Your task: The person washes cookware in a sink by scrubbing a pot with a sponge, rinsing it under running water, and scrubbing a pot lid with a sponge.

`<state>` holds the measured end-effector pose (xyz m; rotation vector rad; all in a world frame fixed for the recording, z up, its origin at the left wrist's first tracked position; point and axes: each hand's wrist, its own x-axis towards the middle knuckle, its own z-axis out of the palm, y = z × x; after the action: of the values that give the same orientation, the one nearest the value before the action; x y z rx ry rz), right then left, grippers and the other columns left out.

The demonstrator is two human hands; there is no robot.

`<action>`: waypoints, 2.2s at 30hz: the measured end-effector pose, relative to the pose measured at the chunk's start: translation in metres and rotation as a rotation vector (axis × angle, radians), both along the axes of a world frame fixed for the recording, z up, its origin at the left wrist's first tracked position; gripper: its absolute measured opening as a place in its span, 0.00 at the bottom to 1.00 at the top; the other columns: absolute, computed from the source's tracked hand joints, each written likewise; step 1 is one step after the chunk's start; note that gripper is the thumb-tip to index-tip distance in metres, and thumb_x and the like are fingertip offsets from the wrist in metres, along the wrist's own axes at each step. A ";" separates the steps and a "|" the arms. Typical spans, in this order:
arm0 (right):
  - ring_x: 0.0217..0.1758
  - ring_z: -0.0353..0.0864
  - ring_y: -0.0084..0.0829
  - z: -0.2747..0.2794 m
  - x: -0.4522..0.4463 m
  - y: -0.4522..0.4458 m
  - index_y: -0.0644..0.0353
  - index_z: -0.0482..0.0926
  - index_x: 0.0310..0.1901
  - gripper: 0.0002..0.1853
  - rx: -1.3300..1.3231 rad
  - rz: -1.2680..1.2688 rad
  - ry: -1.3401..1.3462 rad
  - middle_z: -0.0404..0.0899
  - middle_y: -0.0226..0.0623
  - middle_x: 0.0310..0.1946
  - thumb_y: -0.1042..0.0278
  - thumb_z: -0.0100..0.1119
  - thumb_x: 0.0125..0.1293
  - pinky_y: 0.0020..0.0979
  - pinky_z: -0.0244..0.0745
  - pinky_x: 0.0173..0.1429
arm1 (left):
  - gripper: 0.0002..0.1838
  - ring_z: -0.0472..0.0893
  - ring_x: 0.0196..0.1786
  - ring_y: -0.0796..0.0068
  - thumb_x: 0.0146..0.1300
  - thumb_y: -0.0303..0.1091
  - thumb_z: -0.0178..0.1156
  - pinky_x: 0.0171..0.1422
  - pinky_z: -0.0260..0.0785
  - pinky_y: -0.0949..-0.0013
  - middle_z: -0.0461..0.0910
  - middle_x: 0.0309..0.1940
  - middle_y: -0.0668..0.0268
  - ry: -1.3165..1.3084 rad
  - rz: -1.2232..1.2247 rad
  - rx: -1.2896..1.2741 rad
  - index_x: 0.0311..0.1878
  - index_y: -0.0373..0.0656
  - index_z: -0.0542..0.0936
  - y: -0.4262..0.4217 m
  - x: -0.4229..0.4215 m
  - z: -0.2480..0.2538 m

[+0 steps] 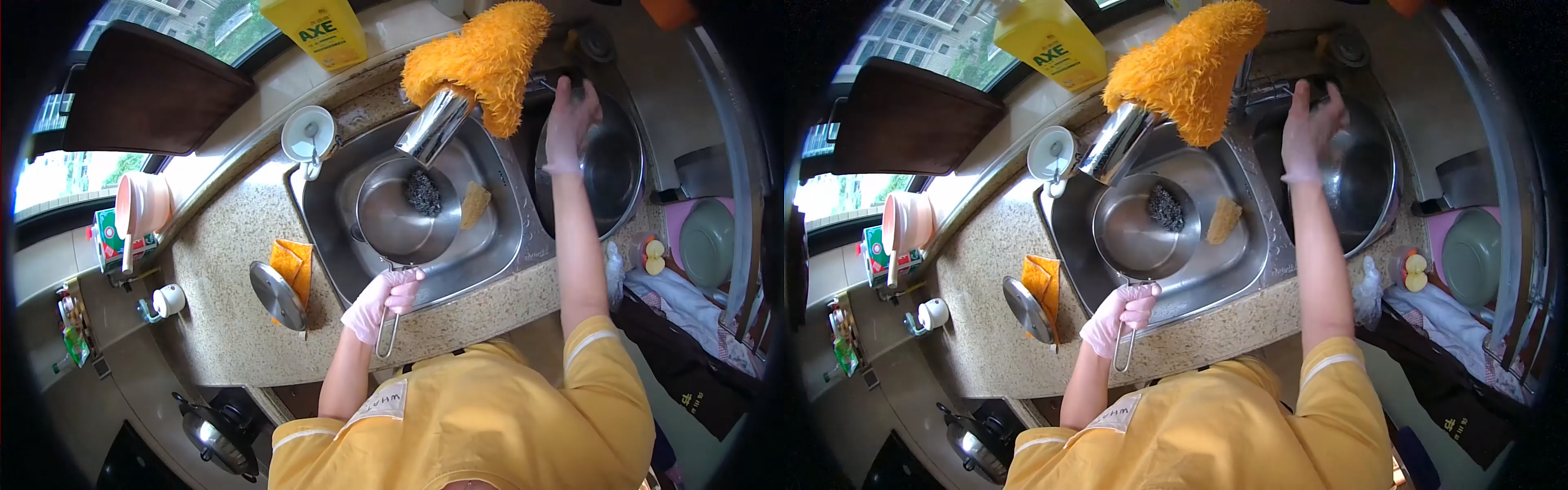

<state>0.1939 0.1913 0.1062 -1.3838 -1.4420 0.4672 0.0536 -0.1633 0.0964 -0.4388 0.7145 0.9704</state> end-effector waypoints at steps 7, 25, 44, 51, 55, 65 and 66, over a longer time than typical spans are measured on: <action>0.53 0.74 0.44 -0.035 0.003 0.059 0.53 0.80 0.40 0.18 -0.071 0.090 -0.292 0.77 0.41 0.46 0.53 0.41 0.70 0.42 0.68 0.57 | 0.06 0.51 0.11 0.90 0.69 0.33 0.51 0.15 0.40 0.80 0.56 0.12 0.81 0.461 -0.102 0.018 0.39 0.42 0.75 0.016 0.023 0.046; 0.42 0.73 0.39 -0.027 -0.001 -0.129 0.55 0.76 0.39 0.11 0.171 0.975 -0.134 0.74 0.37 0.42 0.77 0.57 0.52 0.36 0.70 0.50 | 0.09 0.52 0.11 0.88 0.66 0.30 0.52 0.15 0.39 0.78 0.56 0.13 0.81 0.395 -0.109 -0.095 0.28 0.48 0.70 0.016 0.024 0.044; 0.44 0.76 0.46 -0.067 0.052 -0.200 0.60 0.76 0.36 0.10 -0.222 0.736 -0.210 0.75 0.41 0.36 0.80 0.57 0.51 0.40 0.72 0.50 | 0.08 0.53 0.13 0.88 0.66 0.30 0.50 0.16 0.40 0.77 0.57 0.14 0.80 0.623 -0.146 -0.074 0.29 0.47 0.69 0.023 0.022 0.040; 0.43 0.78 0.45 -0.047 0.027 -0.179 0.61 0.76 0.36 0.08 -0.258 0.719 -0.020 0.77 0.43 0.36 0.82 0.55 0.54 0.39 0.73 0.47 | 0.08 0.52 0.12 0.88 0.67 0.30 0.50 0.16 0.38 0.77 0.56 0.13 0.80 0.569 -0.144 -0.037 0.29 0.46 0.70 0.029 0.024 0.050; 0.37 0.80 0.35 -0.032 0.016 -0.172 0.61 0.78 0.39 0.08 -0.285 0.779 0.011 0.77 0.39 0.40 0.82 0.55 0.57 0.31 0.75 0.41 | 0.08 0.51 0.11 0.89 0.67 0.30 0.51 0.15 0.38 0.78 0.56 0.13 0.80 0.615 -0.164 -0.059 0.29 0.46 0.71 0.032 0.028 0.061; 0.42 0.79 0.49 -0.092 -0.065 -0.156 0.59 0.79 0.40 0.09 0.024 1.185 -0.399 0.79 0.47 0.36 0.73 0.55 0.58 0.41 0.74 0.49 | 0.10 0.51 0.12 0.89 0.66 0.30 0.53 0.16 0.39 0.78 0.56 0.13 0.81 0.605 -0.251 -0.068 0.27 0.47 0.70 0.038 0.029 0.064; 0.42 0.79 0.50 -0.102 -0.062 -0.176 0.60 0.78 0.40 0.09 -0.139 1.131 -0.299 0.79 0.48 0.35 0.72 0.54 0.58 0.41 0.74 0.49 | 0.10 0.51 0.12 0.89 0.66 0.30 0.53 0.16 0.39 0.78 0.56 0.13 0.81 0.608 -0.254 -0.075 0.26 0.47 0.69 0.038 0.026 0.057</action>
<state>0.1321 0.0158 0.0041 -0.6146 -2.4199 1.1047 0.0795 -0.1252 0.1530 -0.1031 1.3248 0.8376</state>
